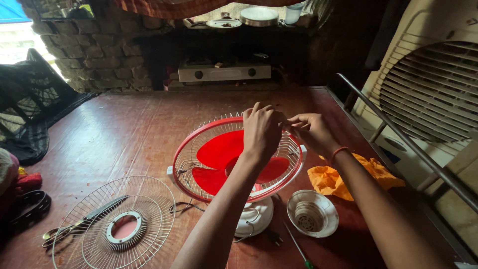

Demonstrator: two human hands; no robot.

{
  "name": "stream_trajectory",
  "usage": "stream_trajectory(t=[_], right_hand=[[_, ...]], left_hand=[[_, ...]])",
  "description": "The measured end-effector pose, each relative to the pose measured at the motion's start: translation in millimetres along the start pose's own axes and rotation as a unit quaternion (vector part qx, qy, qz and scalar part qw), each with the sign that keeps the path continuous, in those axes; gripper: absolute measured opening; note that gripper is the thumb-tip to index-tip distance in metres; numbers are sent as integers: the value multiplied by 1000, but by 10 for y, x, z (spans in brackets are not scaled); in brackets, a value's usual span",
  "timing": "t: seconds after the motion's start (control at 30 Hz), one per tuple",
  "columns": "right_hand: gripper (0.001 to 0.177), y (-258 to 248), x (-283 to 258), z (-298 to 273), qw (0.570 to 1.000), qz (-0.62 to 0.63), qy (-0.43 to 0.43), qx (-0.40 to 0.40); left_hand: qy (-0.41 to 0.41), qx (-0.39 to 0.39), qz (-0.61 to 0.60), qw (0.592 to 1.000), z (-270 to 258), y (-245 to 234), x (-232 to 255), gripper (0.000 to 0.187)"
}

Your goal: The person assembles a red-blade electric fan by attaching the front wire cage and securing it with a red plastic ring. They align the ring with the cage and fan blades, then tighten the ring to lock the cage in place.

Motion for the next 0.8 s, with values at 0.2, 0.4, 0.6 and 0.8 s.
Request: stream_trajectory(t=[0.2,0.4,0.6,0.8], right_hand=[[36,12,-1,13,1000,-1,4,-4],[39,-34,-18,-21,1000,-21,-7,-13],[39,-25,-8,-2,1000,-8,-7,-24],[41,-47,-32,-32,999,-32,3,-17]], left_hand=[[5,30,20,999,-3,63,-8,10],[-23,16,20,999,36,61,-19,9],[-33,-13,36,999,75,9,31,8],[-34,-21,27,999,94,7,-3,8]])
Point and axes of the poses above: each hand's wrist, its own z-axis towards the middle knuckle, its own y-axis out of the palm, x = y × z, the point moved 2 cm from there along z, towards the middle knuckle, and after that the axes turned 12 degrees about y, right-handed, at the moved point
